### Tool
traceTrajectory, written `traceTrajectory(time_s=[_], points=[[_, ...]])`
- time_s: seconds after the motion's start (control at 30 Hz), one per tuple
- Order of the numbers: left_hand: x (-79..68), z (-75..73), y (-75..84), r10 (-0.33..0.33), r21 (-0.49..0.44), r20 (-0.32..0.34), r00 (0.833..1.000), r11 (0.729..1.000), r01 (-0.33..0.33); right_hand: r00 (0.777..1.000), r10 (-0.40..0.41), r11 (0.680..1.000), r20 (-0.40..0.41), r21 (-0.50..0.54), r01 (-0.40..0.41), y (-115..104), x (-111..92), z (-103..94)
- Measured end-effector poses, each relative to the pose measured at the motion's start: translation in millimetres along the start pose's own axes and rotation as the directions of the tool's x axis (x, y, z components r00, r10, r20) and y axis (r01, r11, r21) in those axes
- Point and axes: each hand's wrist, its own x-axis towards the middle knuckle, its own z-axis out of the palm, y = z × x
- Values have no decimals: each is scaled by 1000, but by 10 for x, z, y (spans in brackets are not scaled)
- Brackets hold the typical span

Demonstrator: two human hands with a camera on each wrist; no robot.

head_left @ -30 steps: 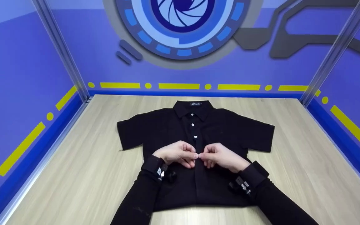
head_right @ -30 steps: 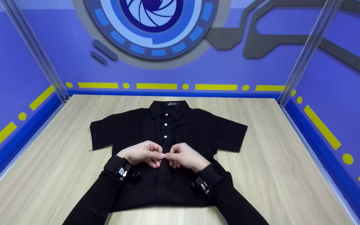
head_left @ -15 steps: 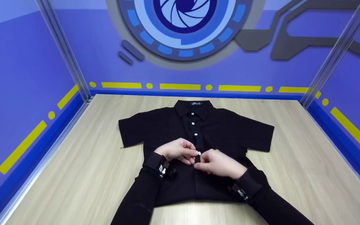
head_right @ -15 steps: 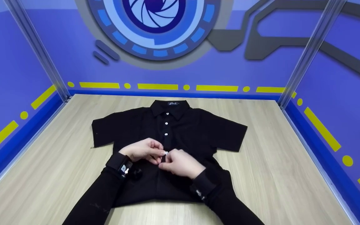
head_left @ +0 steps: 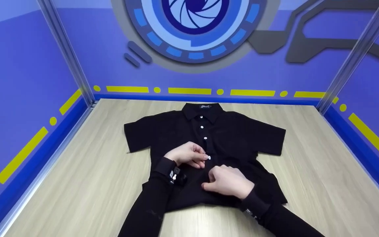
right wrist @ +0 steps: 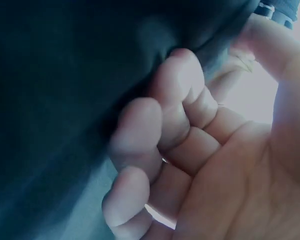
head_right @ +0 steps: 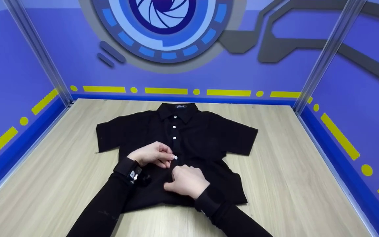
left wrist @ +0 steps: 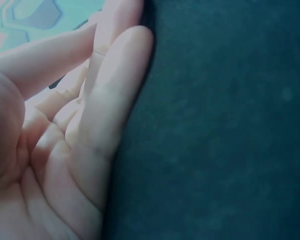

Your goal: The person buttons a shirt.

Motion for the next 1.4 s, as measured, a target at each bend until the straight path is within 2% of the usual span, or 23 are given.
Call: traceTrajectory(time_s=[0.13,0.23,0.4,0.57,0.87,1.13,1.3,1.4], points=[[18,-19,8,0,1,-16,1000,1000,0,999,46,997,17,56,-47,67,10,-74],[23,-32,12,1,-3,-23,1000,1000,-1,996,46,984,78,168,-58,147,17,-135],[50,-51,8,12,-1,-21,1000,1000,-12,975,-16,911,224,405,-78,272,40,-180],[77,-75,4,19,-10,-19,1000,1000,-19,955,-31,861,296,494,-125,335,65,-174],[109,-108,2,40,-27,-91,995,999,-43,974,-13,775,225,618,-132,433,170,-67],[89,-74,28,35,-26,-134,990,999,-39,976,-29,740,214,661,-123,503,222,2],[17,-20,118,67,70,-171,983,996,-55,976,-11,709,217,690,-145,575,241,-7],[-31,26,183,127,173,-262,957,981,-83,973,-12,676,229,719,-161,622,251,-21]])
